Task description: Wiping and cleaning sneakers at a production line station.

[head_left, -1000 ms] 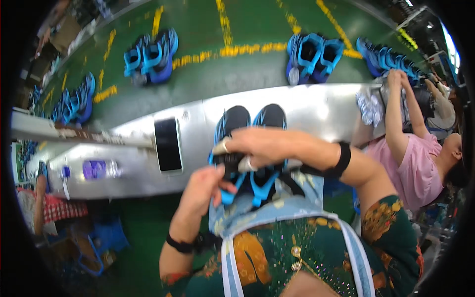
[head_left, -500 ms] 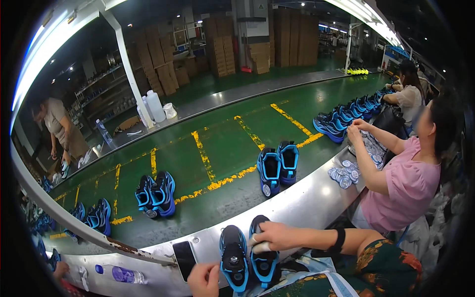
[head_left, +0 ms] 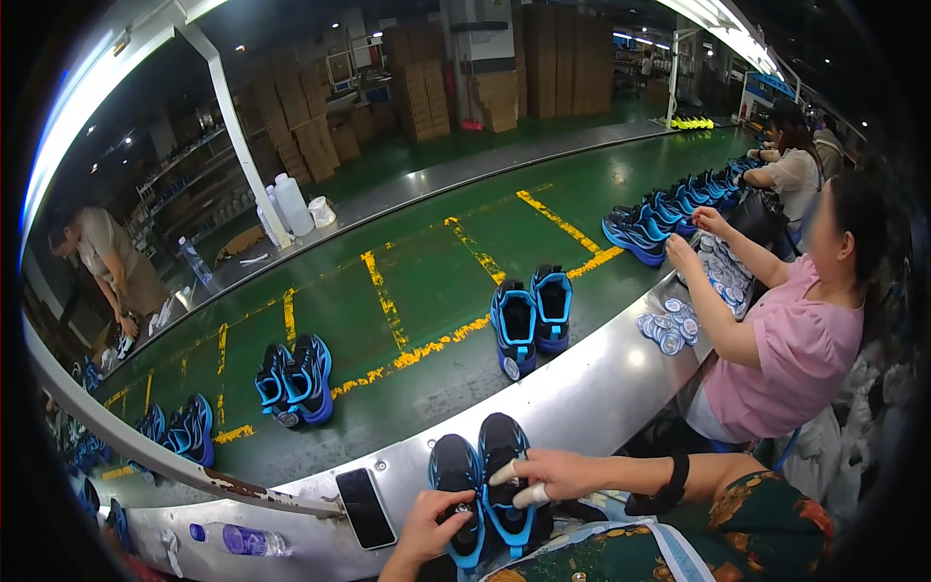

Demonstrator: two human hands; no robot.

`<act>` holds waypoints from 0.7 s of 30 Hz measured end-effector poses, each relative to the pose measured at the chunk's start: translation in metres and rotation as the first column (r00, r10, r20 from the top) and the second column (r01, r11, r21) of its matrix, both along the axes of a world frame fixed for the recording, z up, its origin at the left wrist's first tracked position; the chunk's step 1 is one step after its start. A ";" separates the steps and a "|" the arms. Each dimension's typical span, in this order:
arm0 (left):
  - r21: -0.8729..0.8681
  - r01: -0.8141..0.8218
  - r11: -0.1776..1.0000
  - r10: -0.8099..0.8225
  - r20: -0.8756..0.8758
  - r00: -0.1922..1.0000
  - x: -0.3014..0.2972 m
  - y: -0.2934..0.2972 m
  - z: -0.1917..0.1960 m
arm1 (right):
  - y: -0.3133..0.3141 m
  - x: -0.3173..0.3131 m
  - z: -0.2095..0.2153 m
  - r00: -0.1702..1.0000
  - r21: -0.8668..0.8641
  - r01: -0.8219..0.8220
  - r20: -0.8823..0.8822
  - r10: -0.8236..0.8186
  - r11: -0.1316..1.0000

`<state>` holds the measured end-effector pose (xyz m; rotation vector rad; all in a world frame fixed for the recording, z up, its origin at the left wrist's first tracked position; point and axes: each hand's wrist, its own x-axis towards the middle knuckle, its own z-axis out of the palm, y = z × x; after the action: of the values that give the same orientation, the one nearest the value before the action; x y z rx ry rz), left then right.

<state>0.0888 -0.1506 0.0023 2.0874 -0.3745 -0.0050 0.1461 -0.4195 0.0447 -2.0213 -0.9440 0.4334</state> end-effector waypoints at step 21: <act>-0.621 0.021 0.784 -0.302 -0.351 0.886 0.010 0.003 -0.044 | -0.012 0.000 -0.016 0.990 -0.125 0.069 0.131 -0.052 0.990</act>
<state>0.0991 -0.1473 -0.0418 1.3516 -0.2388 -0.4067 0.1465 -0.4311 0.0288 -2.2108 -0.9498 0.3427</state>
